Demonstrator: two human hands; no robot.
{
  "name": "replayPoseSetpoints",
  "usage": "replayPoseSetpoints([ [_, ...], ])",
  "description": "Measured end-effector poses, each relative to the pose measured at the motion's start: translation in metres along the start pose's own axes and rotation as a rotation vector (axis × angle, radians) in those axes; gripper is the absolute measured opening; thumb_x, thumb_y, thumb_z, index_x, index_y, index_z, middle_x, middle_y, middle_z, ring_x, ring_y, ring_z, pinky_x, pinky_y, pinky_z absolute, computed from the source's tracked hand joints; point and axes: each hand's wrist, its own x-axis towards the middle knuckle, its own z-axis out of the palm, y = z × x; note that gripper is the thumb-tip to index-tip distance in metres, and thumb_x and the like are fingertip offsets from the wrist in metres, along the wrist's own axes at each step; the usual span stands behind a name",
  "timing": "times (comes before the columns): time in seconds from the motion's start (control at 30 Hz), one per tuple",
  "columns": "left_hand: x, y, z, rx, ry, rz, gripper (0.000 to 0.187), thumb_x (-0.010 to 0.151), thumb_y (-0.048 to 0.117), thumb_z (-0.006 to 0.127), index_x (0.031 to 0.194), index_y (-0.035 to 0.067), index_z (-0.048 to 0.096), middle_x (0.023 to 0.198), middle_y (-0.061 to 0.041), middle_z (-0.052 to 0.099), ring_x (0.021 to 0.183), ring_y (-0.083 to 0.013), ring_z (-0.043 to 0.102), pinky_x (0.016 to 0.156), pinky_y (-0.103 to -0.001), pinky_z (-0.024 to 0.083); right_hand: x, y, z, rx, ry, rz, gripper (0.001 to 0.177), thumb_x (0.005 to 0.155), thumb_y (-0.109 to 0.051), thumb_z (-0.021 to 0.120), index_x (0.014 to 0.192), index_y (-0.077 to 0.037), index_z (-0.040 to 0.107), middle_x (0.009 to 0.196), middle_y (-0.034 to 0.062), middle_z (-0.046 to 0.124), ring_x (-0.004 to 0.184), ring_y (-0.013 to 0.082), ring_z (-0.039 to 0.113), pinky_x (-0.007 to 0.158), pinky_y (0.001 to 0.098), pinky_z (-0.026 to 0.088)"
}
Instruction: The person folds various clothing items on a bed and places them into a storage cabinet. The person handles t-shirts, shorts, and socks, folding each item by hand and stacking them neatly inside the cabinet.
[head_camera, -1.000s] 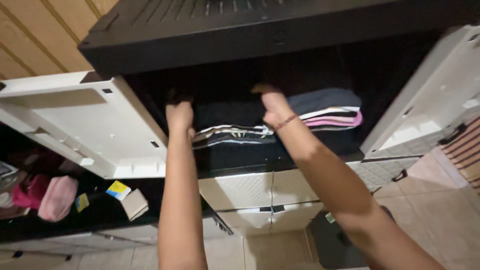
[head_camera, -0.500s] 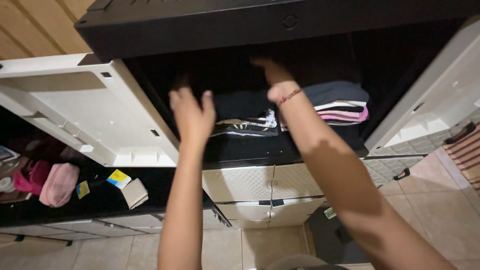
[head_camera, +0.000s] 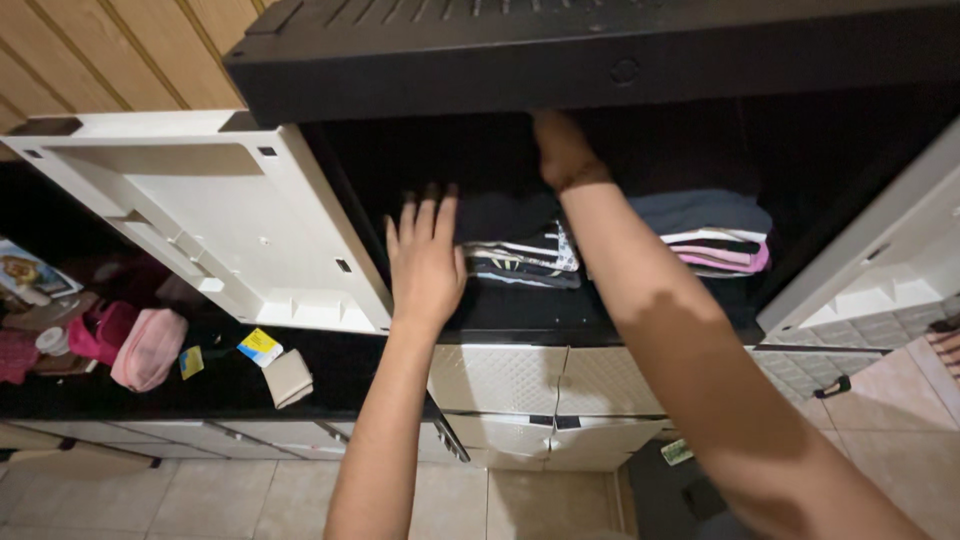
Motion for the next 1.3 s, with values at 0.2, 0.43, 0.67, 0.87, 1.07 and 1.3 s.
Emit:
replayPoseSetpoints([
  [0.2,-0.004,0.000,0.008,0.028,0.069,-0.005,0.072,0.084,0.003,0.065,0.153,0.004,0.042,0.151,-0.021,0.048,0.143,-0.0429,0.041,0.119,-0.062,0.028,-0.026,-0.005,-0.034,-1.397,-0.148,-0.417,0.085,0.056,-0.001,0.054,0.141,-0.009,0.060,0.143,0.0128,0.059,0.132,0.0258,0.052,0.111,0.0353,0.041],
  [0.43,-0.006,-0.018,0.016,0.065,0.091,-0.015,0.063,0.085,-0.004,0.057,0.147,-0.004,0.047,0.148,-0.025,0.052,0.142,-0.0442,0.046,0.121,-0.053,0.035,-0.140,-0.037,0.049,-0.889,0.289,-0.078,0.099,0.072,-0.007,0.087,0.153,-0.002,0.031,0.157,0.0203,0.039,0.144,0.0319,0.040,0.116,0.0353,0.036],
  [0.67,0.000,-0.015,0.025,0.140,0.109,-0.070,0.056,0.093,0.000,0.053,0.148,-0.009,0.045,0.145,-0.029,0.053,0.141,-0.0455,0.045,0.121,-0.053,0.035,-0.210,-0.066,0.111,-1.528,0.166,-0.301,0.075,0.096,-0.027,0.072,0.158,-0.005,0.038,0.150,0.0245,0.042,0.141,0.0428,0.039,0.122,0.0511,0.032],
  [0.87,-0.022,0.002,0.017,0.023,0.140,-0.056,0.079,0.086,-0.004,0.060,0.157,-0.010,0.028,0.162,-0.032,0.031,0.154,-0.0460,0.026,0.126,-0.056,0.023,-0.224,-0.046,0.145,-1.729,-0.116,-0.601,0.068,0.096,-0.038,0.067,0.157,-0.018,0.043,0.160,0.0144,0.040,0.147,0.0406,0.033,0.116,0.0662,0.026],
  [1.07,-0.045,0.014,0.006,-0.052,0.120,-0.048,0.085,0.079,-0.013,0.056,0.159,-0.009,0.026,0.166,-0.031,0.023,0.158,-0.0444,0.019,0.129,-0.057,0.019,-0.214,-0.030,0.157,-1.841,-0.095,-0.627,0.063,0.097,-0.043,0.065,0.155,-0.029,0.044,0.161,0.0097,0.038,0.150,0.0413,0.027,0.113,0.0756,0.021],
  [1.3,-0.074,0.019,-0.005,-0.121,0.075,-0.029,0.088,0.075,-0.009,0.059,0.157,-0.010,0.025,0.164,-0.031,0.025,0.155,-0.0468,0.021,0.128,-0.057,0.020,-0.216,-0.009,0.151,-1.824,-0.103,-0.577,0.074,0.091,-0.042,0.072,0.158,-0.031,0.043,0.164,0.0089,0.033,0.153,0.0431,0.022,0.116,0.0777,0.016],
])
